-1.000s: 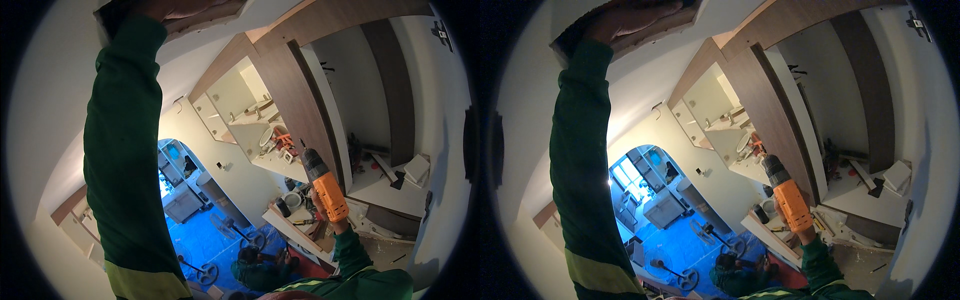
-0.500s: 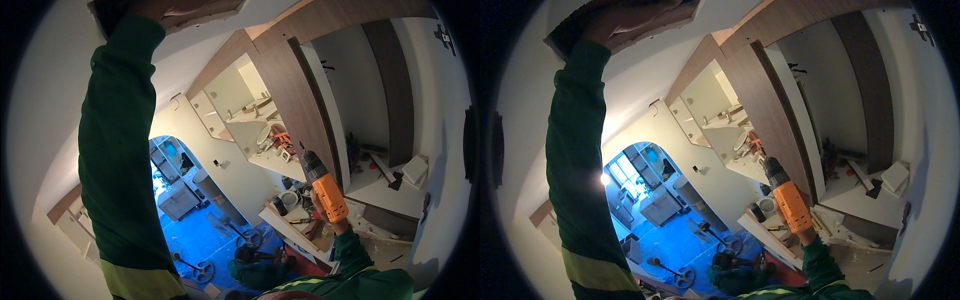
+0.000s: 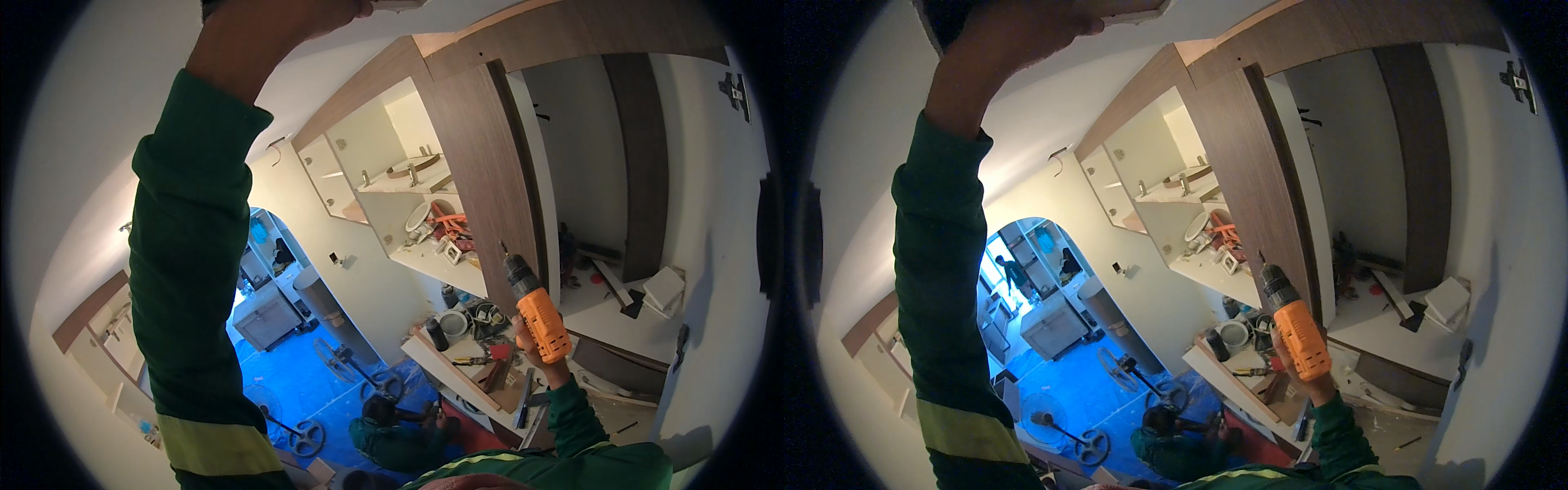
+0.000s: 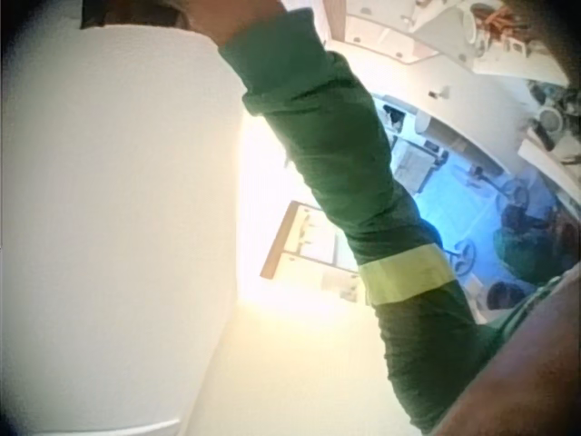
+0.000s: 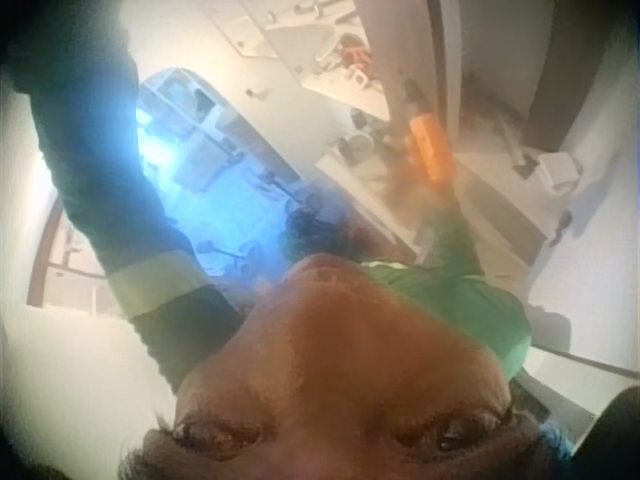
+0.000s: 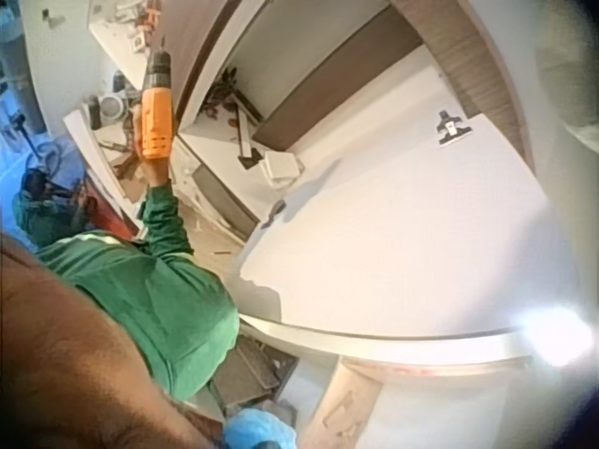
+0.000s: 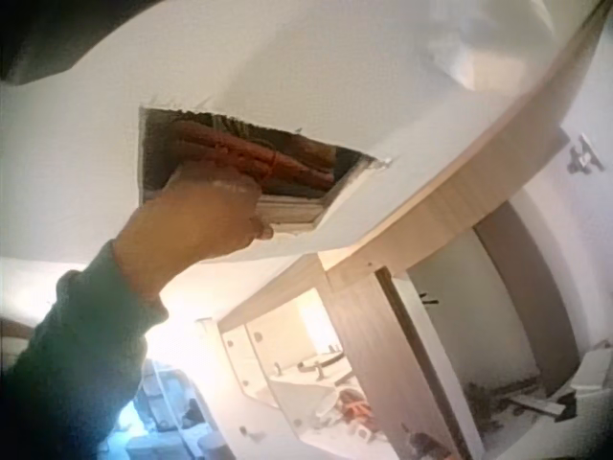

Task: The person uses a cordless drill to drive screws into a wooden cabinet mounted on a wall. They repeatedly position screws and operate the drill to secure the cabinet in place.

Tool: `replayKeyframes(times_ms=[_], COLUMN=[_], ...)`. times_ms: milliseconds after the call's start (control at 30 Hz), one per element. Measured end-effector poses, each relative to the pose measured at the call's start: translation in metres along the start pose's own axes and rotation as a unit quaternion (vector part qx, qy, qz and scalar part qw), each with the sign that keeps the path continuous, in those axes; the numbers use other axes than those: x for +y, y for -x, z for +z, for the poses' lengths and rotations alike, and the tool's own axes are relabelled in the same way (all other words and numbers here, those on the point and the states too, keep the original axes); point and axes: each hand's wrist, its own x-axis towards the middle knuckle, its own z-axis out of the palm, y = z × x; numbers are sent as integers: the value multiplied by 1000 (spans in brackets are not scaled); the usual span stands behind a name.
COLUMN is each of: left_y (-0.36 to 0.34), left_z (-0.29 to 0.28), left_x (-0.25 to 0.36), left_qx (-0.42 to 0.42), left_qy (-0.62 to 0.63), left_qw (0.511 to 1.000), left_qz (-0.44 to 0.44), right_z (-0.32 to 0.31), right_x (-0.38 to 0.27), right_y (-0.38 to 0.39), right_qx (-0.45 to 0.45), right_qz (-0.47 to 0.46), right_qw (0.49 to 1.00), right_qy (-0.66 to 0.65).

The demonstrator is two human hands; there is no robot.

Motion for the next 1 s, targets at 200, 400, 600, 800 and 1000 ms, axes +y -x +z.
replayKeyframes(times_ms=[200,400,600,800,1000], left_y=[12,15,18,14,12], left_z=[53,54,58,51,58], left_x=[-17,-20,-19,-15,-17], left_qx=[339,306,362,342,384], left_qy=[-115,-118,-195,-98,-111], left_qw=[922,931,901,924,905], left_qz=[146,159,140,139,145], right_z=[3,-1,5,8,2], right_x=[2,14,28,15,-1], right_y=[9,20,29,30,27], right_qx=[-6,7,15,15,-2], right_qz=[3,-44,9,10,-9], right_qw=[999,995,999,999,996], right_qy=[41,88,43,36,91])
